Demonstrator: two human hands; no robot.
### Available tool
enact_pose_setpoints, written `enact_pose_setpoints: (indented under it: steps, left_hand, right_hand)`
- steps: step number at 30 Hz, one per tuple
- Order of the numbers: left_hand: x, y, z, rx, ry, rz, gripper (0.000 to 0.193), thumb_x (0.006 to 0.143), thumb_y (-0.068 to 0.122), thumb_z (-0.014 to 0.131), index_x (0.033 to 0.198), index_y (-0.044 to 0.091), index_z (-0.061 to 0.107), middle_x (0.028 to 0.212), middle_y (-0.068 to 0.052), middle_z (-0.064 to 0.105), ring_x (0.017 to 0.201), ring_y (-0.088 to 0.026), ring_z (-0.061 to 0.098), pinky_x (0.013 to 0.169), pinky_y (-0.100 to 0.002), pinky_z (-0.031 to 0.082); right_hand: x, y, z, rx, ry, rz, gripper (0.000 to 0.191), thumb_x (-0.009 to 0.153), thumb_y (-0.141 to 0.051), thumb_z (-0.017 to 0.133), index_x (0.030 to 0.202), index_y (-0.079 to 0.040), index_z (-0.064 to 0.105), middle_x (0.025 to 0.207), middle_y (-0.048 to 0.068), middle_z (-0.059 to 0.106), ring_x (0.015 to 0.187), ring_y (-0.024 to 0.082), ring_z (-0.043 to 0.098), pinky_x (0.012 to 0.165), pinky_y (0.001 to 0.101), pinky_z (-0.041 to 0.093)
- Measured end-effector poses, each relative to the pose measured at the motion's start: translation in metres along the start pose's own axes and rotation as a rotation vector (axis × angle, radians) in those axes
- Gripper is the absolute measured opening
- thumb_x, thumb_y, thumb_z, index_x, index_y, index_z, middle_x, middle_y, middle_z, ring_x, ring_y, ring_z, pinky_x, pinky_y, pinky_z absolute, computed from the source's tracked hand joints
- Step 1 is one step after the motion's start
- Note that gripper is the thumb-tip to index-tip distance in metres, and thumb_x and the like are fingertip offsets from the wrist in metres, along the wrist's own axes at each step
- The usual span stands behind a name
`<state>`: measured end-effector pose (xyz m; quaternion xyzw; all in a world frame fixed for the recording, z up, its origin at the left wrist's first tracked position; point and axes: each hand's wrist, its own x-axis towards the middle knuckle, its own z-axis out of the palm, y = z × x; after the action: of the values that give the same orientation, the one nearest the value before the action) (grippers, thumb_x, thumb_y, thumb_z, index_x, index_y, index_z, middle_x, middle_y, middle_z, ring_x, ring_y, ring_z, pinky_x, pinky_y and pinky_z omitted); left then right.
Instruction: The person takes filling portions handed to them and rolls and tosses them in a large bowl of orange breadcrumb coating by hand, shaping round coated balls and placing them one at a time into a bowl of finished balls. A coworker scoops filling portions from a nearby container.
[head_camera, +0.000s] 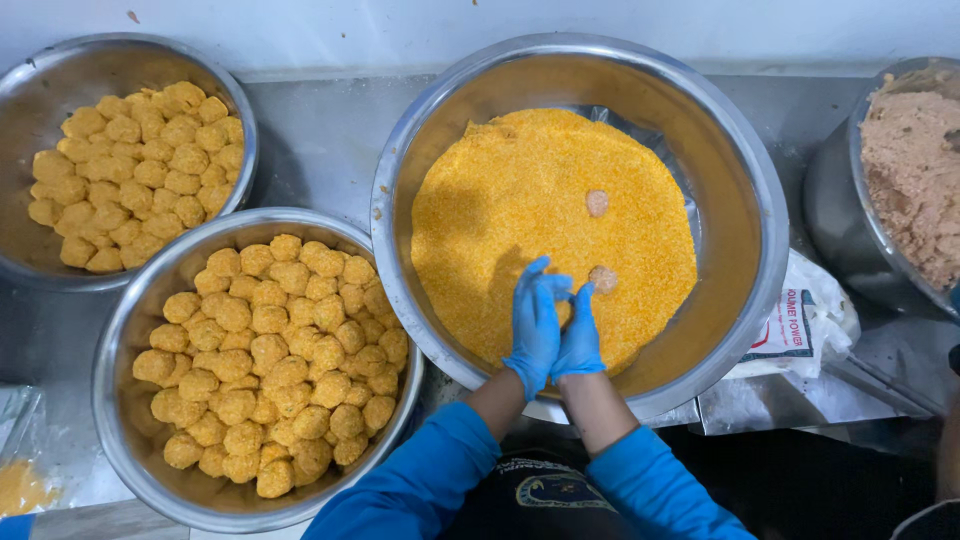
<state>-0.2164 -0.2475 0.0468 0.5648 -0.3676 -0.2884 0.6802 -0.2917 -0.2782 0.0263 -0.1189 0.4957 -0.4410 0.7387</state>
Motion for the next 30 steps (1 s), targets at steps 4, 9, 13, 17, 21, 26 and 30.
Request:
enact_pose_setpoints:
  steps: [4,9,13,17,21,26,30]
  left_hand:
    - [0.003,0.003,0.001,-0.731,0.044,-0.676,0.058,0.108,0.055,0.033,0.114,0.008,0.067,0.114,-0.008,0.066,0.111,-0.025,0.059,0.102,-0.042,0.044]
    - [-0.003,0.001,0.002,-0.598,-0.053,-0.527,0.066,0.113,0.054,0.031,0.105,-0.002,0.067,0.102,-0.014,0.074,0.103,-0.026,0.066,0.097,-0.04,0.05]
    - [-0.011,-0.016,0.01,-0.224,-0.023,-0.341,0.057,0.106,0.051,0.038,0.119,0.002,0.063,0.122,-0.01,0.064,0.105,-0.025,0.068,0.099,-0.038,0.051]
    - [-0.013,-0.057,0.022,-0.877,0.09,-0.667,0.047,0.113,0.045,0.044,0.128,0.004,0.06,0.123,-0.011,0.062,0.118,-0.02,0.058,0.105,-0.036,0.048]
    - [-0.021,-0.07,0.021,-1.273,-0.214,-0.494,0.037,0.123,0.037,0.044,0.126,0.003,0.058,0.125,-0.013,0.061,0.124,-0.023,0.058,0.11,-0.038,0.048]
    - [-0.024,-0.033,-0.018,-1.297,-0.084,-0.671,0.038,0.116,0.04,0.041,0.123,0.009,0.063,0.124,-0.009,0.065,0.119,-0.022,0.062,0.098,-0.045,0.053]
    - [-0.01,0.005,-0.097,-1.256,-0.049,-0.576,0.041,0.12,0.042,0.046,0.11,0.007,0.065,0.112,-0.01,0.07,0.106,-0.022,0.068,0.091,-0.042,0.056]
  right_hand:
    - [0.0,-0.004,-0.009,-0.753,-0.234,-0.803,0.056,0.114,-0.056,0.047,0.108,-0.005,0.068,0.119,0.013,0.07,0.12,0.026,0.063,0.11,0.0419,0.05]
    - [-0.006,0.005,-0.011,-0.347,-0.017,-0.617,0.057,0.107,-0.055,0.042,0.13,-0.006,0.06,0.134,0.011,0.06,0.123,0.022,0.056,0.107,0.0399,0.044]
    - [-0.012,-0.001,-0.004,0.026,0.106,0.045,0.054,0.105,-0.056,0.045,0.123,-0.009,0.064,0.125,0.01,0.065,0.115,0.022,0.059,0.1,0.0381,0.047]
    - [-0.032,-0.017,0.008,-0.749,-0.36,-0.744,0.022,0.109,-0.023,0.062,0.103,-0.005,0.071,0.108,0.007,0.072,0.1,0.02,0.064,0.092,0.035,0.053]
    - [-0.062,-0.017,0.033,-1.11,-0.441,-1.264,0.024,0.102,-0.003,0.062,0.124,0.003,0.067,0.116,0.019,0.068,0.108,0.026,0.064,0.1,0.036,0.052]
    - [-0.087,-0.016,0.051,-0.796,-0.584,-1.051,0.035,0.116,-0.026,0.042,0.115,-0.001,0.067,0.108,0.009,0.072,0.097,0.018,0.068,0.09,0.0295,0.054]
    - [-0.08,-0.011,0.044,-0.77,-0.511,-0.934,0.034,0.122,-0.027,0.046,0.13,0.001,0.064,0.116,0.011,0.07,0.102,0.019,0.069,0.092,0.0312,0.053]
